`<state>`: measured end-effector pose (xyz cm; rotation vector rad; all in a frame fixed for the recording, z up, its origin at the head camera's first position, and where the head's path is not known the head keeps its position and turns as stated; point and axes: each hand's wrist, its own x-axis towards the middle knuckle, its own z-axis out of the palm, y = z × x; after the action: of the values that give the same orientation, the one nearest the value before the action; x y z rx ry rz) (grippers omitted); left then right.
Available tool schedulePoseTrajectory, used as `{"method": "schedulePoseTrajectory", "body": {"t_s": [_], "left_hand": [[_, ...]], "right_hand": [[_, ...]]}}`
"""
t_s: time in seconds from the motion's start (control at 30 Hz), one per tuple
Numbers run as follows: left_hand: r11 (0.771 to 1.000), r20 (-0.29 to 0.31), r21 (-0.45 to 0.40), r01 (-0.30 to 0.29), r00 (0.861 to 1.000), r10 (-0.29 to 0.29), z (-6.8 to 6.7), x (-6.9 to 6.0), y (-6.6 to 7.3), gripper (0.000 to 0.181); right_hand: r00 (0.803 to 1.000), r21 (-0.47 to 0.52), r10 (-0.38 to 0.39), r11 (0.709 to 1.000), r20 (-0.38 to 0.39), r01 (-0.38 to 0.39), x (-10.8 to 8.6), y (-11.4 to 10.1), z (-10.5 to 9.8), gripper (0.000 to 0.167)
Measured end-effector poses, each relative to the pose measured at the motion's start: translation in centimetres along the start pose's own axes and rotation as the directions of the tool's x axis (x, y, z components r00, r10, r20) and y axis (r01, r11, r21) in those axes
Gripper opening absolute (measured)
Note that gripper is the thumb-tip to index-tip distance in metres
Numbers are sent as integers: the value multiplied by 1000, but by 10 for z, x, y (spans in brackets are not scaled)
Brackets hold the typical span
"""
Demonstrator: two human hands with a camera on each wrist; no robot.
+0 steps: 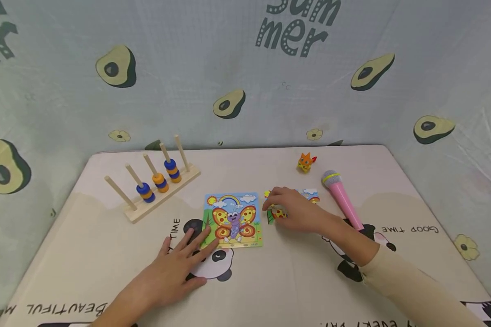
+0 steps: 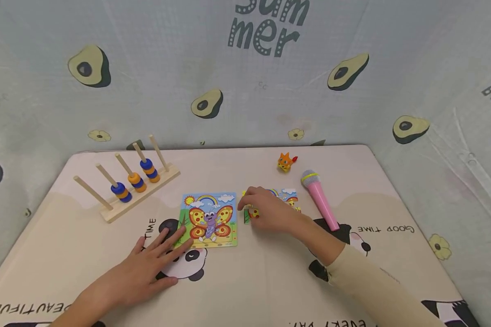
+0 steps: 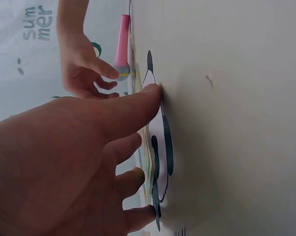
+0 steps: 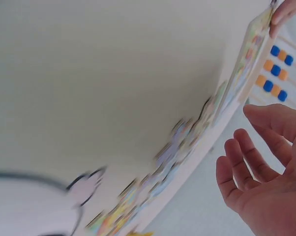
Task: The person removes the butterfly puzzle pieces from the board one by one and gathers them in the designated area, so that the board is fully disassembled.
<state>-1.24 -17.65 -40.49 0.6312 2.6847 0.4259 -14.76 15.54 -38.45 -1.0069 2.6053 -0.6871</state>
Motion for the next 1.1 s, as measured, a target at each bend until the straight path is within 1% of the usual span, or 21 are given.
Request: {"method": "schedulePoseTrajectory", "body": {"t_s": [0.1,0.3,0.5,0.6,0.73,0.87,1.0,1.1], "left_hand": [[1000,-10,12,3,1000,-3,-2,-3,-2,76],[1000,-14,26,18,1000,-17,-1,-8,-5,73],[1000,-11,28,12,1000,-12,1,-10,-7,70],[999,-3,32,16,1000,-16,1,-11,-7,69],[999,-9,43,19,1000,-19,1,-12,-8,70],[999,-14,47,20,1000,-20,1,-12,-9,69],[999,-13,49,22,1000,-22,2,-12,-9,69],[999,-11,47,24,1000,-24,2,-12,-9,69]], "right_hand": [[999,0,-21,1000,26,21,8,-7,5,33],[993,3,-99,995,65,99,23,-21,12,34],[987,44,-114,993,110,109,39,-38,25,29],[981,49,-145,989,128,140,47,-47,33,34],[975,15,-172,985,142,172,56,-57,43,41],[972,8,-173,985,161,174,63,-65,49,44],[971,2,-150,988,188,152,69,-70,53,46],[967,-8,-148,988,206,153,72,-73,55,47]]}}
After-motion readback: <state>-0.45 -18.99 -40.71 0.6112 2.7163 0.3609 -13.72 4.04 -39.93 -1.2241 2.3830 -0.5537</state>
